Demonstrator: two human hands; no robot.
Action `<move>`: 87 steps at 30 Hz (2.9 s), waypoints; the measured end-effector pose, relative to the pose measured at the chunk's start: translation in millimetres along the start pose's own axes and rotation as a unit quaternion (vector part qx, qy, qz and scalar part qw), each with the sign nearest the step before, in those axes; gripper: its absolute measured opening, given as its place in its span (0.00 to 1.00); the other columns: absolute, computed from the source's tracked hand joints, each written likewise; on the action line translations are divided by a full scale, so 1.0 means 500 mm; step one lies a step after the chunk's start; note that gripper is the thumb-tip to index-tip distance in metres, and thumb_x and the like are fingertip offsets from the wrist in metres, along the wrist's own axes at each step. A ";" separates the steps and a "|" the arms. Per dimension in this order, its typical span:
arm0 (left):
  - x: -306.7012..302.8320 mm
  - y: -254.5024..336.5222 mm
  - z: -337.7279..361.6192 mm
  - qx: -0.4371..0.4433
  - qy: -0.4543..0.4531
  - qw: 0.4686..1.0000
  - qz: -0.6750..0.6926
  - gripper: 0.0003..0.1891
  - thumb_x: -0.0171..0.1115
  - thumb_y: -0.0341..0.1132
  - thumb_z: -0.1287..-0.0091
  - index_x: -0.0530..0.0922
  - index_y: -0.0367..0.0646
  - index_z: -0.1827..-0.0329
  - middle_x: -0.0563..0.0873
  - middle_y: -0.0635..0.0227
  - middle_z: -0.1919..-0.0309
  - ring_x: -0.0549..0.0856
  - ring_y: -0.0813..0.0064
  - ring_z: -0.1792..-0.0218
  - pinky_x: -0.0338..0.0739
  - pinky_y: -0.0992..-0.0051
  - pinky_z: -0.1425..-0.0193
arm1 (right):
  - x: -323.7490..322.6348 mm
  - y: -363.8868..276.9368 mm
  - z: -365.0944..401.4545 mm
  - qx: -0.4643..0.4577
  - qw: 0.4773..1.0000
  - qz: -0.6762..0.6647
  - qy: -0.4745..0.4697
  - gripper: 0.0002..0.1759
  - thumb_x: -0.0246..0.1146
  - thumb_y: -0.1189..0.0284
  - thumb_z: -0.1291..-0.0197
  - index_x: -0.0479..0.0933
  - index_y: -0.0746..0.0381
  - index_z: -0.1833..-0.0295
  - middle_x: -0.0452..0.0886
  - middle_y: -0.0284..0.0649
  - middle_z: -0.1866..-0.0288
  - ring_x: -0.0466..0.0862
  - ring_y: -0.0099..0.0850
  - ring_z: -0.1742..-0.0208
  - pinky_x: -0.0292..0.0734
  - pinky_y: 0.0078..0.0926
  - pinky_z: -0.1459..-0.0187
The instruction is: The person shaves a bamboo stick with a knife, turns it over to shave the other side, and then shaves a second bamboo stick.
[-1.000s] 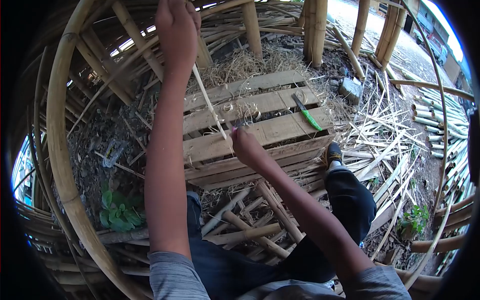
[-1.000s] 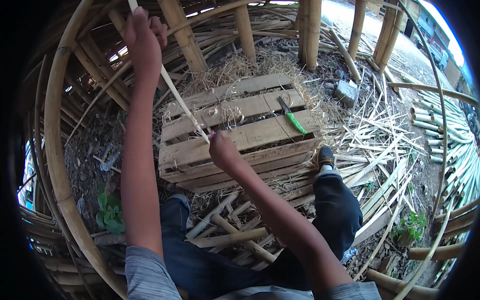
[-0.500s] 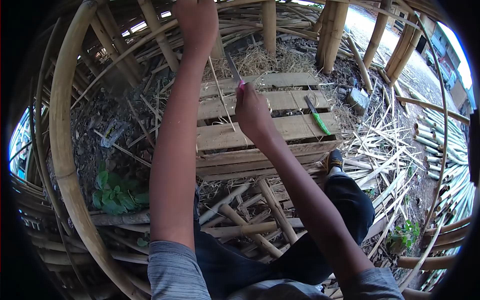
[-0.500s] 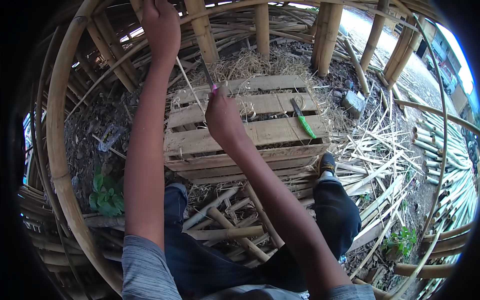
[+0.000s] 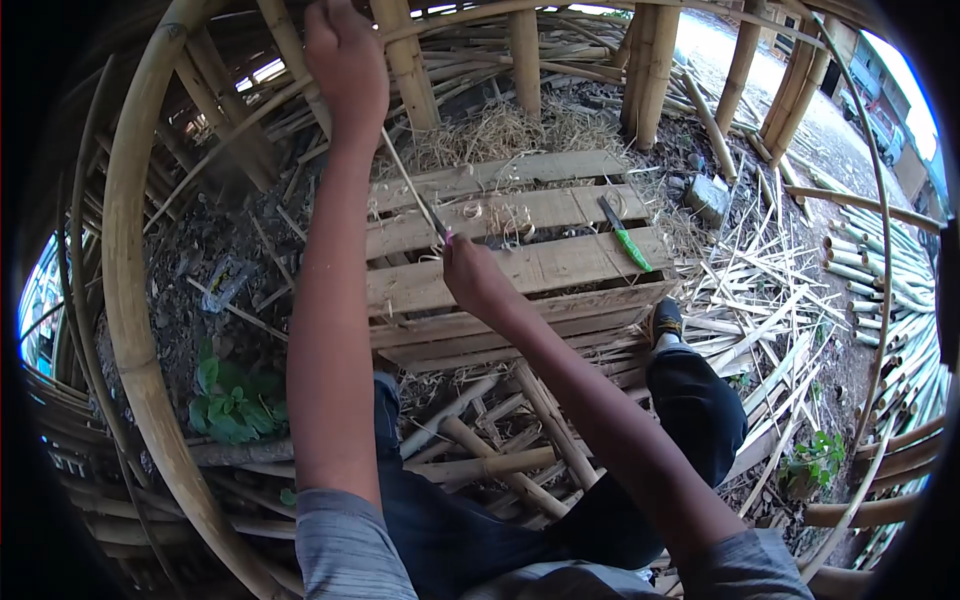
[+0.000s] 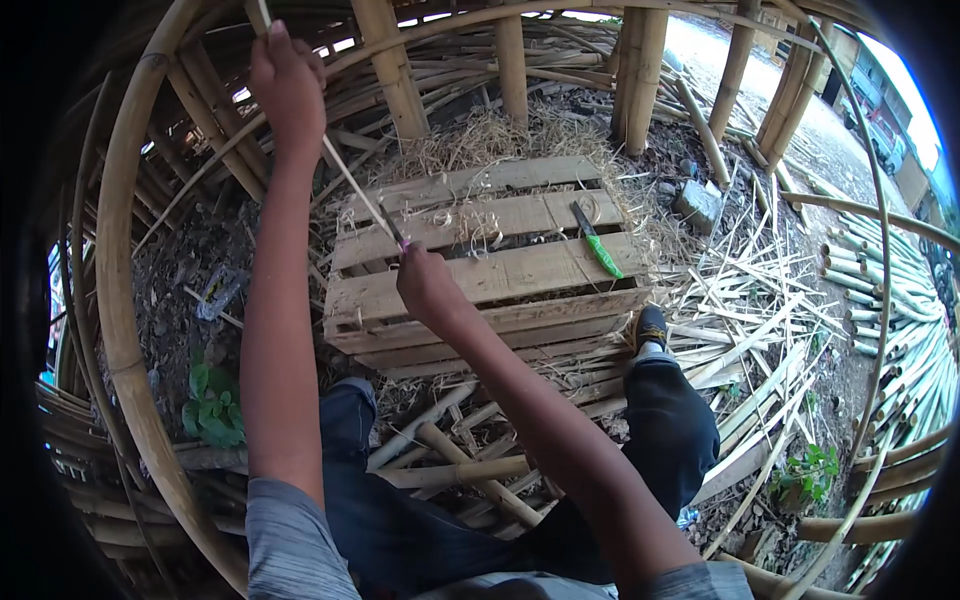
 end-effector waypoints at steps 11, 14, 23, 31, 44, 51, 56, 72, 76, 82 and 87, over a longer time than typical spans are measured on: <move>-0.010 -0.007 0.001 -0.019 0.025 0.998 0.058 0.18 0.43 0.47 0.25 0.63 0.44 0.70 0.62 0.75 0.83 0.63 0.83 0.84 0.55 0.80 0.82 | -0.003 0.043 -0.040 0.011 1.000 -0.006 -0.016 0.11 0.49 0.73 0.34 0.68 0.72 0.61 0.77 0.66 0.71 0.77 0.64 0.64 0.74 0.54 0.63; -0.004 0.003 0.009 -0.020 0.010 0.999 0.049 0.18 0.44 0.46 0.25 0.62 0.44 0.70 0.61 0.75 0.83 0.63 0.83 0.84 0.55 0.80 0.82 | -0.072 -0.043 -0.031 0.033 0.998 -0.053 0.003 0.12 0.49 0.73 0.35 0.68 0.73 0.57 0.77 0.67 0.71 0.78 0.63 0.64 0.75 0.52 0.63; 0.028 0.011 0.038 -0.030 -0.024 0.999 0.017 0.18 0.44 0.45 0.25 0.62 0.43 0.71 0.66 0.74 0.84 0.64 0.84 0.85 0.58 0.81 0.82 | -0.059 -0.038 -0.024 -0.041 0.996 0.082 0.011 0.12 0.48 0.74 0.38 0.72 0.74 0.63 0.79 0.62 0.67 0.82 0.56 0.65 0.78 0.51 0.64; 0.019 0.012 0.013 -0.001 -0.010 1.000 0.014 0.20 0.43 0.47 0.25 0.64 0.42 0.71 0.67 0.73 0.86 0.67 0.84 0.86 0.61 0.81 0.83 | 0.059 0.141 0.071 0.027 0.984 0.164 -0.071 0.11 0.48 0.75 0.39 0.72 0.72 0.62 0.79 0.60 0.71 0.81 0.55 0.68 0.78 0.50 0.66; 0.009 0.015 0.018 -0.022 0.007 1.000 0.001 0.19 0.44 0.47 0.25 0.64 0.43 0.71 0.67 0.73 0.85 0.66 0.85 0.86 0.60 0.81 0.83 | -0.041 -0.015 0.009 -0.036 0.997 0.049 -0.049 0.09 0.47 0.80 0.42 0.71 0.74 0.65 0.78 0.61 0.72 0.81 0.58 0.68 0.78 0.50 0.66; 0.047 0.035 0.019 0.002 -0.026 1.000 -0.007 0.18 0.44 0.46 0.24 0.64 0.43 0.70 0.67 0.74 0.84 0.66 0.85 0.86 0.58 0.81 0.83 | 0.098 0.152 0.084 0.011 0.986 0.129 -0.101 0.11 0.47 0.76 0.41 0.72 0.72 0.69 0.77 0.64 0.72 0.79 0.61 0.67 0.74 0.53 0.65; 0.040 0.028 0.029 -0.008 -0.028 0.999 0.021 0.18 0.44 0.46 0.24 0.65 0.42 0.69 0.66 0.74 0.85 0.66 0.85 0.87 0.58 0.81 0.84 | 0.009 0.046 0.025 0.065 0.997 0.005 0.032 0.12 0.47 0.75 0.39 0.73 0.71 0.67 0.77 0.62 0.72 0.78 0.61 0.68 0.73 0.55 0.66; 0.024 0.049 0.051 -0.059 0.014 0.998 0.019 0.19 0.44 0.50 0.25 0.62 0.46 0.69 0.60 0.78 0.82 0.60 0.88 0.84 0.52 0.83 0.82 | 0.108 0.219 0.065 0.114 0.984 0.063 -0.124 0.12 0.52 0.74 0.42 0.77 0.72 0.65 0.81 0.61 0.67 0.83 0.56 0.62 0.79 0.49 0.62; 0.007 0.057 0.049 -0.044 -0.007 0.999 0.016 0.19 0.42 0.47 0.24 0.59 0.45 0.71 0.59 0.76 0.84 0.59 0.85 0.87 0.51 0.82 0.84 | 0.059 0.204 0.097 0.188 0.970 -0.015 -0.155 0.15 0.52 0.68 0.36 0.75 0.71 0.59 0.81 0.54 0.72 0.84 0.47 0.71 0.80 0.43 0.72; 0.051 0.106 0.042 -0.046 -0.092 0.987 0.126 0.20 0.41 0.49 0.24 0.59 0.45 0.72 0.54 0.77 0.83 0.52 0.86 0.86 0.48 0.81 0.83 | 0.008 0.200 0.189 0.281 0.881 -0.379 0.030 0.17 0.57 0.60 0.34 0.66 0.64 0.58 0.79 0.43 0.71 0.84 0.31 0.73 0.79 0.28 0.76; 0.136 0.145 0.074 -0.066 -0.064 0.965 0.246 0.19 0.39 0.51 0.24 0.58 0.46 0.66 0.55 0.76 0.83 0.54 0.84 0.84 0.49 0.79 0.81 | -0.105 0.114 0.190 0.174 0.752 -0.610 0.176 0.18 0.62 0.66 0.37 0.59 0.60 0.54 0.78 0.49 0.53 0.85 0.37 0.59 0.84 0.31 0.62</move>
Point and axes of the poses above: each hand's wrist, its own z-axis away from the middle knuckle, its own x-axis out of the palm, y = z × x, the point moved 7 cm from there along -z, towards the middle knuckle
